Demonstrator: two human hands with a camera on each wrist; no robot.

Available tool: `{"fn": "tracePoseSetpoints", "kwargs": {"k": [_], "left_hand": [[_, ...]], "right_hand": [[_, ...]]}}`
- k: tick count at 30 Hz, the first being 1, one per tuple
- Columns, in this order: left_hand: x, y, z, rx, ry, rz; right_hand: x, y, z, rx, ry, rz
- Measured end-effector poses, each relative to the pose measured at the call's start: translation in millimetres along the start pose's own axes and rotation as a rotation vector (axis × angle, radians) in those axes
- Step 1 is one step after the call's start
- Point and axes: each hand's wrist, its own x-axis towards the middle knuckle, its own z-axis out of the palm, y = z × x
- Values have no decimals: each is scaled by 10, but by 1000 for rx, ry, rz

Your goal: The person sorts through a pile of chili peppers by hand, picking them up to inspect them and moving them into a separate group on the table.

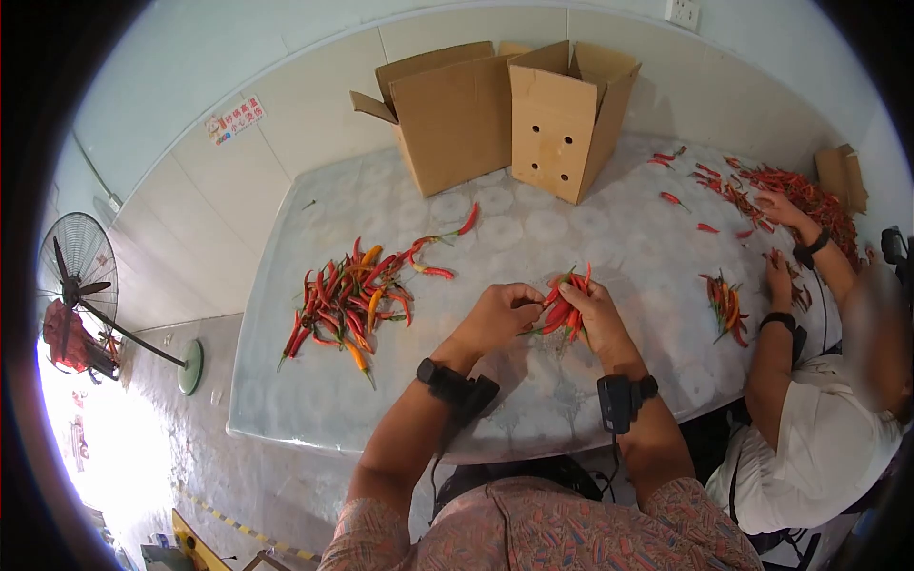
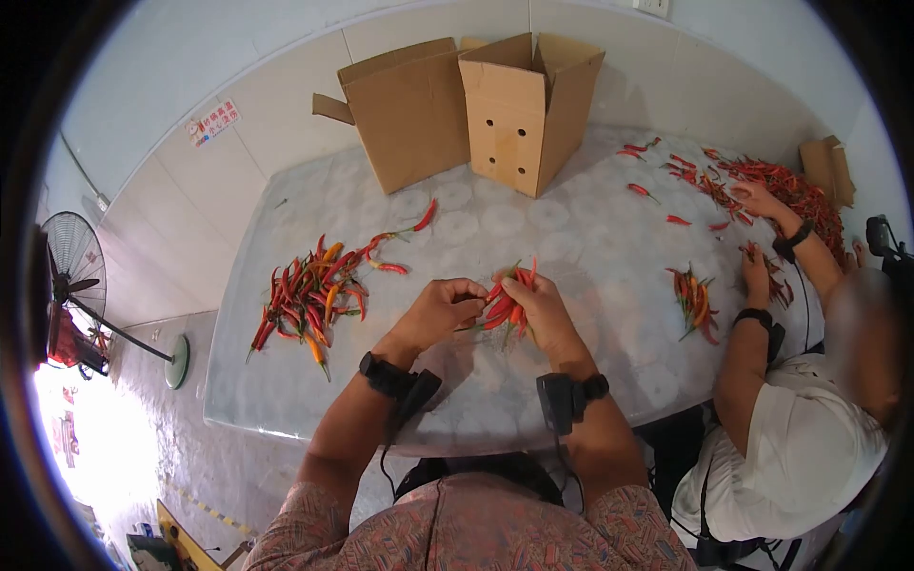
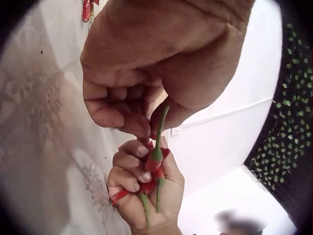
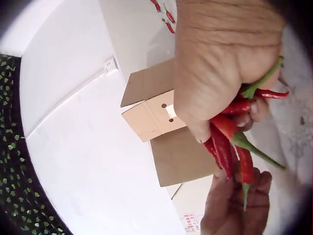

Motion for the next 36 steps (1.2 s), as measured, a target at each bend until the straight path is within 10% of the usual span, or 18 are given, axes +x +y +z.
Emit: {"fn": "tracePoseSetpoints", "kwargs": {"k": [20, 32, 34, 36], "left_hand": [[97, -295, -280, -290, -52, 23], [70, -259, -309, -464, -65, -58], [80, -259, -318, -471, -91, -47], [94, -281, -330, -489, -102, -41]], "right_hand": [[55, -26, 75, -157, 159, -181], [1079, -2525, 339, -390, 418, -1094], [1599, -2916, 236, -786, 670, -1227], [1870, -3117, 324, -1114, 683, -970]]}}
